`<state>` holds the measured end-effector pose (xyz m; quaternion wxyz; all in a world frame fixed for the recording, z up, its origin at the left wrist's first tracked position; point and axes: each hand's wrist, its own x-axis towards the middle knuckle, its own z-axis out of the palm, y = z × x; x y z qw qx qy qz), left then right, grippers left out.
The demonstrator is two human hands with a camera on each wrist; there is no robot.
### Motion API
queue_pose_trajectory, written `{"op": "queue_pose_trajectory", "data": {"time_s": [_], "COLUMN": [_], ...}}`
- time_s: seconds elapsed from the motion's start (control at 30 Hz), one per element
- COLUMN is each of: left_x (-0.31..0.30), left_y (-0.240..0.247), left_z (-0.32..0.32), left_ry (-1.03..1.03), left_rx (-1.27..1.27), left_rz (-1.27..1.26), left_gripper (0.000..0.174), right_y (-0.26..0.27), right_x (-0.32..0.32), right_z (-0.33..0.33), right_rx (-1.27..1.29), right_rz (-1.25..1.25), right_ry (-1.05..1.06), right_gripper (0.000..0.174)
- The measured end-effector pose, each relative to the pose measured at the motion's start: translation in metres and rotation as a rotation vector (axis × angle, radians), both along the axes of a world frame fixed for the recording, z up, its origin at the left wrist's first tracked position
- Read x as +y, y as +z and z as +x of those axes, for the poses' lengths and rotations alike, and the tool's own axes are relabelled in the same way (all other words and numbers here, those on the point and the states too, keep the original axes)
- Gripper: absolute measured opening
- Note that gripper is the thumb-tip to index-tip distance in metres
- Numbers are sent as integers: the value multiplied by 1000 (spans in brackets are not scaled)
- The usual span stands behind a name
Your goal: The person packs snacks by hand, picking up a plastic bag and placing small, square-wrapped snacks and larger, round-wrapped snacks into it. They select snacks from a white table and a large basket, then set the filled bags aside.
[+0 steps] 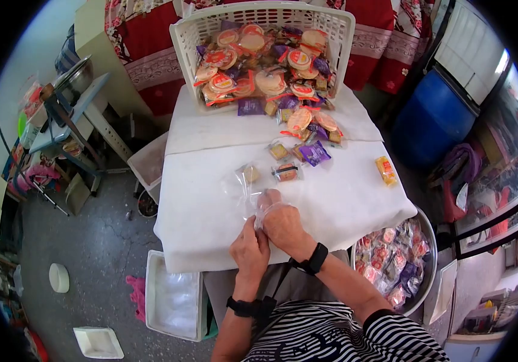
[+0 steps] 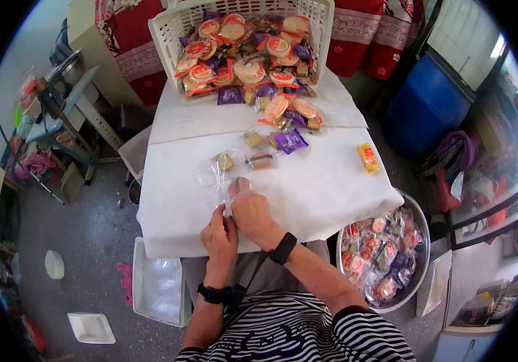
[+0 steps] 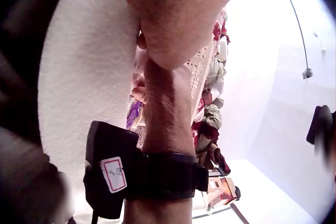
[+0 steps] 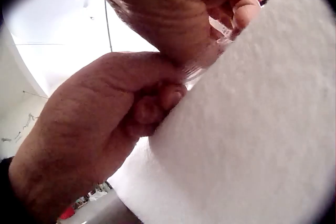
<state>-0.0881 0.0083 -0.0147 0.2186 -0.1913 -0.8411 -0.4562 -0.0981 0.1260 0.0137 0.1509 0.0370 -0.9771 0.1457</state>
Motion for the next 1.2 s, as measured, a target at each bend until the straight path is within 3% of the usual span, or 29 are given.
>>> {"op": "queue_pose_trajectory", "data": {"time_s": [0.13,0.2,0.33,0.5,0.63,0.7,0.73,0.8,0.83,0.9,1.03,1.1,1.13,1.2], "left_x": [0,0,1,1,3,7,11,15,16,16,12,12,13,12], "left_y": [-4,-5,-3,-6,-3,-7,-13,-19,-20,-20,-19,-22,-23,-25], "left_z": [-1,0,2,2,9,16,18,20,21,23,24,23,23,23], "left_ry": [4,3,0,7,-7,-12,-4,-4,8,16,1,6,-6,-13], "left_rx": [1,-2,-46,-26,3,-22,7,36,32,27,8,0,19,41], "left_rz": [-5,0,11,-10,17,35,50,67,74,77,140,162,165,169], "left_gripper": [29,29,31,33,33,33,33,33,34,35,39,41,42,43], "right_y": [-6,-6,3,-4,-17,-16,-14,-7,-9,-14,-5,0,3,7], "right_x": [4,5,1,3,14,14,12,3,3,2,8,16,16,13], "right_z": [2,9,34,43,43,45,48,54,54,54,43,37,36,33], "right_rx": [145,299,244,301,342,332,332,28,32,-49,-162,-436,-436,-261], "right_rz": [-85,5,-84,-103,-75,-390,-390,-1364,-1364,-1720,-1760,-1522,-1522,-1095], "right_ry": [45,108,5,3,0,-112,-115,-257,-264,-166,-18,-55,-55,-216], "right_gripper": [30,32,35,16,12,7,7,7,7,9,9,11,11,15]}}
